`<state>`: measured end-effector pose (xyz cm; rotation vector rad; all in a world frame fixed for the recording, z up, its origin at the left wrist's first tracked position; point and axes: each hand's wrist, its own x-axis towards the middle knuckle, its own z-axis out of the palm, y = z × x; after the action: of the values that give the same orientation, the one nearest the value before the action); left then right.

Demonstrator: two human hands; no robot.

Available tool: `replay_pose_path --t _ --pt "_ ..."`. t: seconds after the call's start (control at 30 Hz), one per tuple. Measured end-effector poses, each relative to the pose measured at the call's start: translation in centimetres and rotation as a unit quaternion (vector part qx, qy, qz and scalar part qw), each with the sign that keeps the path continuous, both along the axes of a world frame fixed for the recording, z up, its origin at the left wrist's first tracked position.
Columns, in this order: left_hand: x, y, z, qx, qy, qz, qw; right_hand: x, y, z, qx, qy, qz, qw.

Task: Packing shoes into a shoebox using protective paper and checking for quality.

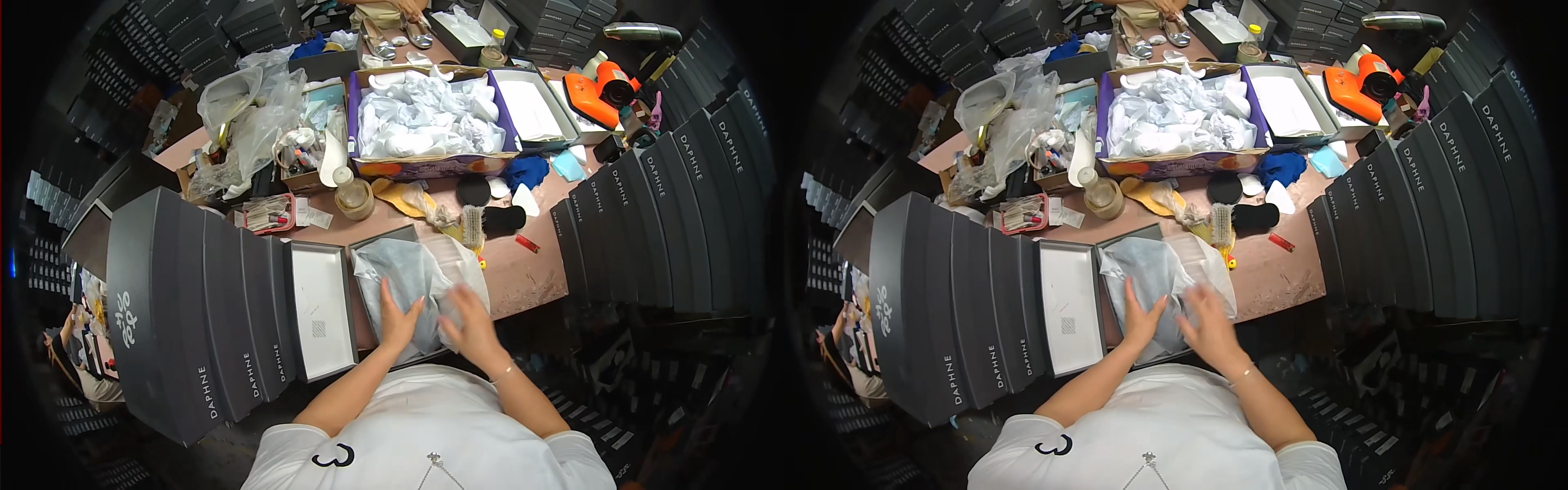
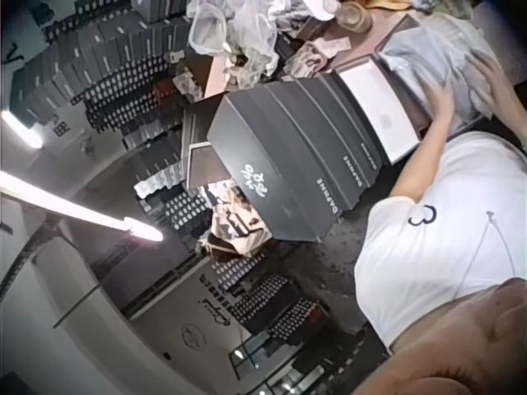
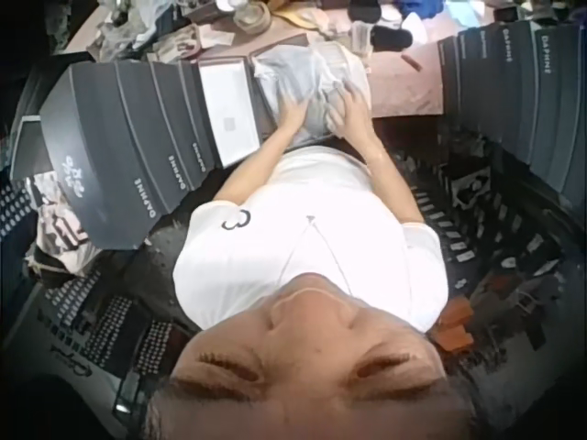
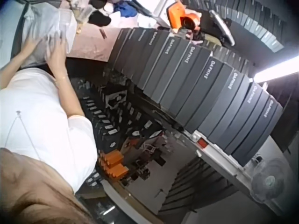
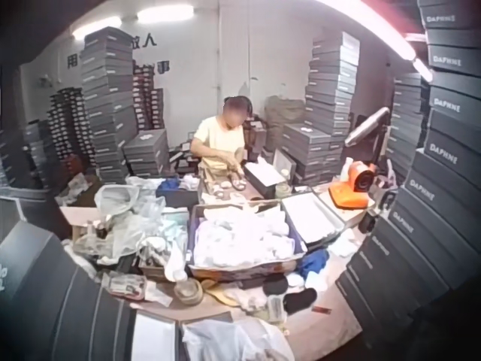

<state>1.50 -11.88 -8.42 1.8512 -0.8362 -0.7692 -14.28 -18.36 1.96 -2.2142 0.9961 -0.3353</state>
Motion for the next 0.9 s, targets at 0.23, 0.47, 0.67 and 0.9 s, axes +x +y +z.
replay_pose_path --t 0.23,0.47,0.67,0.9 --pt "-0.1 -1.5 -1.0 -0.009 0.222 0.116 0.968 -1.2 -7.7 -6.1 0.070 0.108 -0.126 0.984" --pt "1.3 -0.4 0.1 0.008 0.057 0.115 0.992 2.3 -13.4 0.7 0.070 -0.053 -0.124 0.988" --pt "1.5 -1.6 1.3 -0.003 0.166 0.199 0.966 2.4 -11.9 -0.2 0.336 -0.222 -0.083 0.912" --pt "0.7 -3.6 -0.7 -0.086 0.194 0.260 0.942 -1.3 -8.2 -1.1 0.528 -0.359 -0.153 0.754"
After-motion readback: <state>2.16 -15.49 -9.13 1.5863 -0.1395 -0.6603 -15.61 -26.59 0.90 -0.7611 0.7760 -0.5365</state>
